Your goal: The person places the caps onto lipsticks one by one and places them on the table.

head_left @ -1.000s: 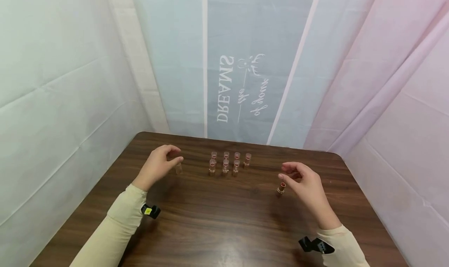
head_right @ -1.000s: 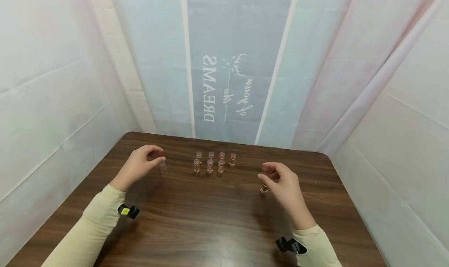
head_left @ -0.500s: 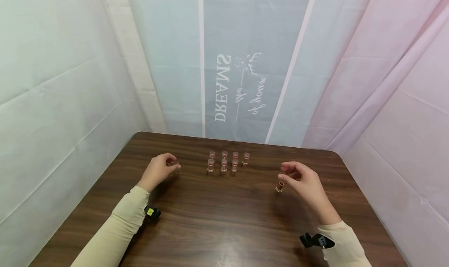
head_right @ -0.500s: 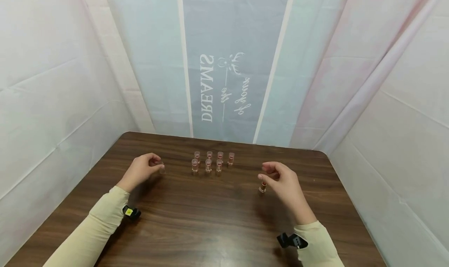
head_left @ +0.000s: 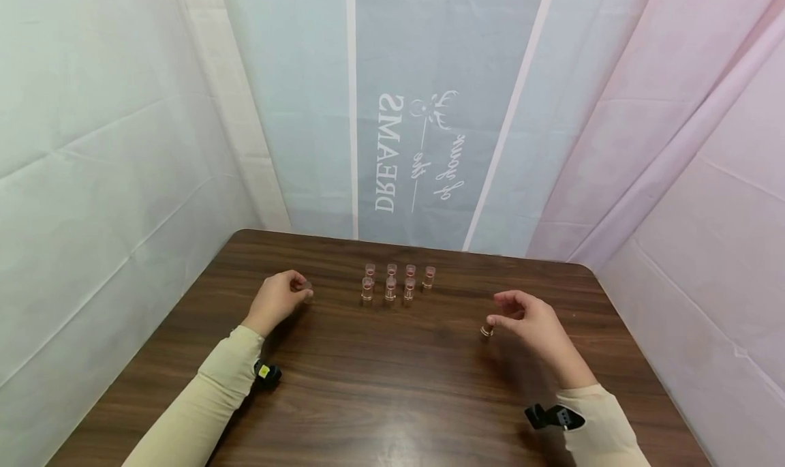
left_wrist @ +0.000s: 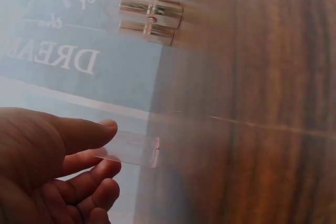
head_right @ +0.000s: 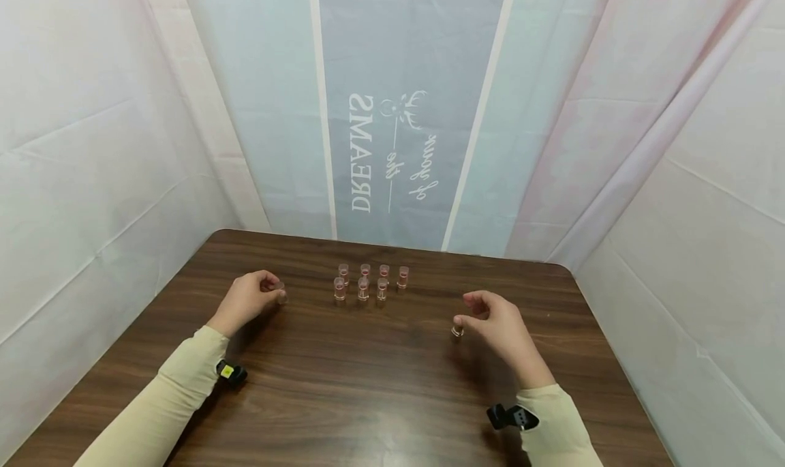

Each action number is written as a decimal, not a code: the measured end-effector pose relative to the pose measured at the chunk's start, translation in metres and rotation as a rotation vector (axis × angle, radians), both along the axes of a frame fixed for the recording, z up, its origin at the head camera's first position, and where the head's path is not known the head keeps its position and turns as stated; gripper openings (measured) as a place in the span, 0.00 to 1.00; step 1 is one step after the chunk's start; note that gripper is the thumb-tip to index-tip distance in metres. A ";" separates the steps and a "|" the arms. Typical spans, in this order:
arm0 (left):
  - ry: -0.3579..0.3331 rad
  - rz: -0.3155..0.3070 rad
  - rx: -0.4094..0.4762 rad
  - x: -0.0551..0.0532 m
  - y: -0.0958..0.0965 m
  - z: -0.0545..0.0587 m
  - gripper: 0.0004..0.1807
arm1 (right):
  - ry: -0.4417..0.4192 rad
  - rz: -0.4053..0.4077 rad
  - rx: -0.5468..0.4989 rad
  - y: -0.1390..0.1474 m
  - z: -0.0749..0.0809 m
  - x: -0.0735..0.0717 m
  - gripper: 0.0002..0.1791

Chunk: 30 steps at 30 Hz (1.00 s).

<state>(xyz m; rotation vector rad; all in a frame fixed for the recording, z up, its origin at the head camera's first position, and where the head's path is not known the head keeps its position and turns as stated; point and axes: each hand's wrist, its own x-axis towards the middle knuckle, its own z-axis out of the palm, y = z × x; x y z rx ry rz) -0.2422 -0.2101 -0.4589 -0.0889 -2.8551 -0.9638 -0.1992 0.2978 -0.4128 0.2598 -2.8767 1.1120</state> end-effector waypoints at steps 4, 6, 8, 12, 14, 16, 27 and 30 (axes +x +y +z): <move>0.047 -0.010 0.014 0.003 0.002 0.009 0.13 | -0.100 0.008 0.016 0.006 -0.013 -0.005 0.31; 0.074 -0.026 0.026 0.007 0.006 0.017 0.12 | -0.139 0.013 0.027 0.008 -0.021 -0.008 0.32; 0.096 -0.051 0.041 0.011 0.011 0.027 0.12 | -0.166 0.011 0.037 0.010 -0.027 -0.010 0.32; 0.112 -0.105 0.068 0.023 0.024 0.046 0.10 | -0.185 0.000 0.057 0.010 -0.036 -0.013 0.30; 0.112 -0.129 0.075 0.030 0.030 0.054 0.09 | -0.192 0.003 0.058 0.008 -0.040 -0.014 0.28; 0.114 -0.152 0.077 0.036 0.036 0.061 0.09 | -0.196 0.008 0.052 0.006 -0.043 -0.014 0.26; 0.149 -0.233 0.068 0.059 0.054 0.085 0.08 | -0.150 0.067 0.056 0.005 -0.057 -0.017 0.19; 0.154 -0.243 0.057 0.061 0.054 0.087 0.08 | -0.140 0.084 0.055 0.005 -0.059 -0.017 0.18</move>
